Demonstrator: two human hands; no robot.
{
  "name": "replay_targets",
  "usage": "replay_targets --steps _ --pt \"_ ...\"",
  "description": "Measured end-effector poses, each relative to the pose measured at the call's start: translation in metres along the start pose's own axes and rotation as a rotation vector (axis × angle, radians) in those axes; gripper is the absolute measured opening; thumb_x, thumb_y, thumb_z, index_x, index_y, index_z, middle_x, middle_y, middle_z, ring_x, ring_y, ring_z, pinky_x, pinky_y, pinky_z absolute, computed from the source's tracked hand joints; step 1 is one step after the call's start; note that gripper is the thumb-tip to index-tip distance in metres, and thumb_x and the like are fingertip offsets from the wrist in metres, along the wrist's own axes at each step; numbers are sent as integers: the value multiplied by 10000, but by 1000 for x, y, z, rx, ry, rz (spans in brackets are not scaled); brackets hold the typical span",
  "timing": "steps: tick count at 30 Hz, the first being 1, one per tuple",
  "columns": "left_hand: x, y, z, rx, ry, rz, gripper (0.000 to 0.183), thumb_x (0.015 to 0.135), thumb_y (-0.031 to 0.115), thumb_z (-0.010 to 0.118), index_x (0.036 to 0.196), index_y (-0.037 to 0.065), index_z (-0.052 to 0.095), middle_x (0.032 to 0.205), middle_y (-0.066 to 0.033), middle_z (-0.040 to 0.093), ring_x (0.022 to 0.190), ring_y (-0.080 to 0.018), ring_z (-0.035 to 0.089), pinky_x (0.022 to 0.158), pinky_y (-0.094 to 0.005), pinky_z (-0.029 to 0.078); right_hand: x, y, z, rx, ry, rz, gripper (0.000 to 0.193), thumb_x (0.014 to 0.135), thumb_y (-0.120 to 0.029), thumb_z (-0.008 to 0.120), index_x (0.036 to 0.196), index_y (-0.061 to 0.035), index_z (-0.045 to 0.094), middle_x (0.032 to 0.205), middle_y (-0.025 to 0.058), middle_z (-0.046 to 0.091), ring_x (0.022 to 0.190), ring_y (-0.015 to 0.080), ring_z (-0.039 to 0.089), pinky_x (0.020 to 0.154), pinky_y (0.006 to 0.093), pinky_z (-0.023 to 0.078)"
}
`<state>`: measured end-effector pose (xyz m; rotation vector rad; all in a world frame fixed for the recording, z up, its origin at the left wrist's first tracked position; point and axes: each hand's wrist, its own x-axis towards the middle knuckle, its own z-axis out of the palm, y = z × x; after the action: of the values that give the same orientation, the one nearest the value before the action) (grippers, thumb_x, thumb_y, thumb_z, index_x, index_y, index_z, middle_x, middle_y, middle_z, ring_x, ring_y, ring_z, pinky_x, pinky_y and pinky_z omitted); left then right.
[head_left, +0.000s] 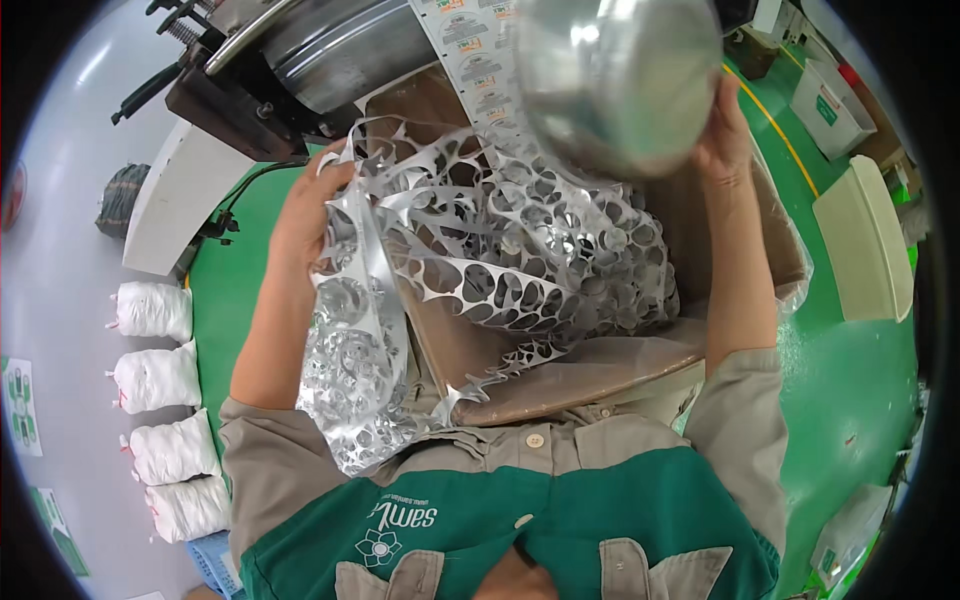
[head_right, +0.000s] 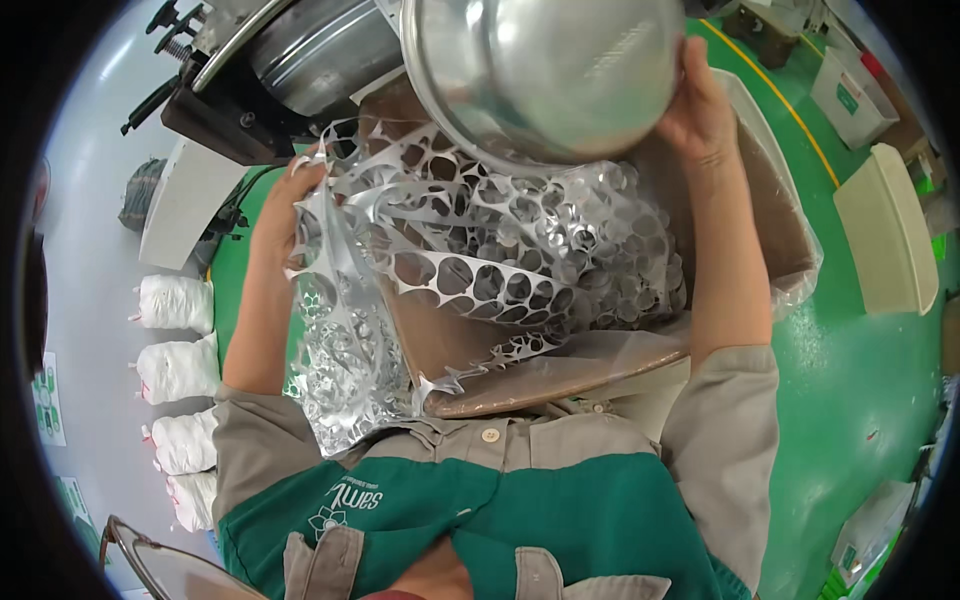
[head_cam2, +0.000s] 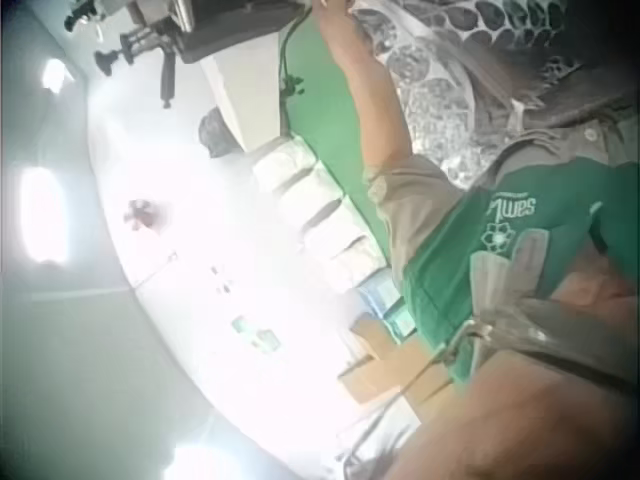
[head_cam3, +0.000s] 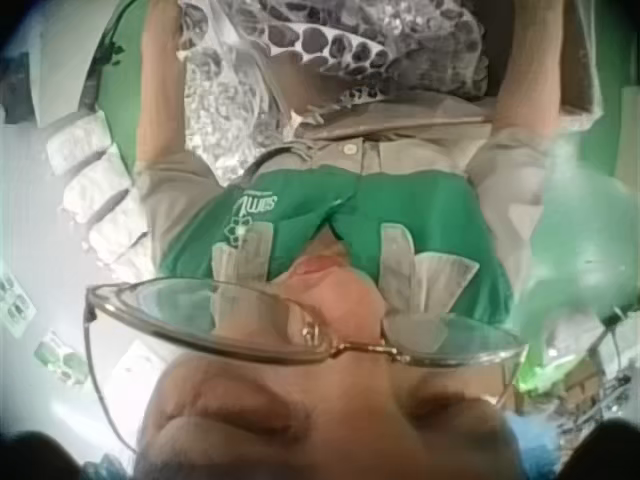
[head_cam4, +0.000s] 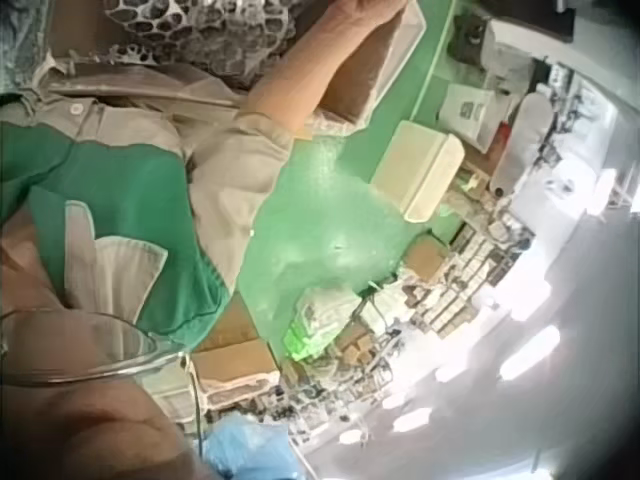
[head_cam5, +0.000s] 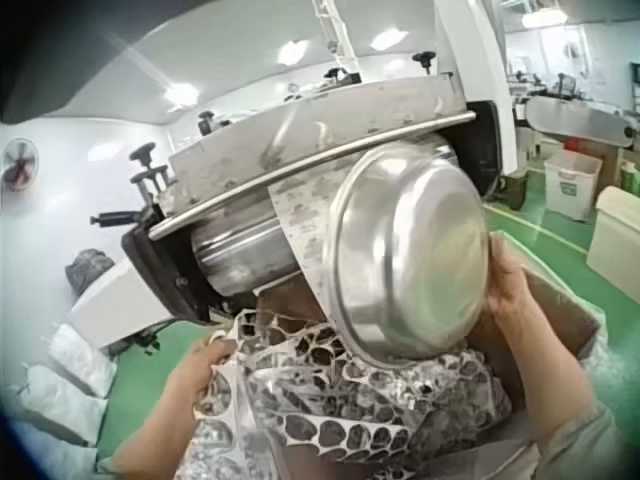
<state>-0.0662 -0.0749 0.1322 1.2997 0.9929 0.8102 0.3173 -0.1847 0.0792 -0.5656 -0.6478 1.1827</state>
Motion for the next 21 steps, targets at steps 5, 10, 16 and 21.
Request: replay_targets --steps 5,10,16,21 --pt "4 -5 8 -172 -10 76 392 800 114 562 1176 21 502 871 -69 604 639 -136 590 567 -272 502 -1 114 -42 -288 -280 701 400 806 -270 616 1102 -20 516 1043 71 600 901 205 591 775 378 490" --pt "-11 14 5 272 -120 238 442 789 76 545 1227 78 485 943 -22 579 739 -87 543 674 -198 430 -19 159 -79 -2011 -765 728 384 735 -295 649 1016 -38 607 1011 120 622 924 238 601 773 363 474" --pt "-45 6 2 1203 -187 548 627 652 -89 509 1235 139 481 896 -86 588 704 -210 529 635 -286 421 2 28 16 -991 -609 551 446 741 -265 681 1100 -21 578 1055 115 617 938 250 600 795 378 479" --pt "-84 26 27 1356 -520 978 427 645 3 561 1043 151 611 873 -50 600 747 -265 533 667 -380 428 2 36 33 318 -139 118 546 817 -419 588 1199 -42 486 1081 89 590 1022 223 547 879 391 452"
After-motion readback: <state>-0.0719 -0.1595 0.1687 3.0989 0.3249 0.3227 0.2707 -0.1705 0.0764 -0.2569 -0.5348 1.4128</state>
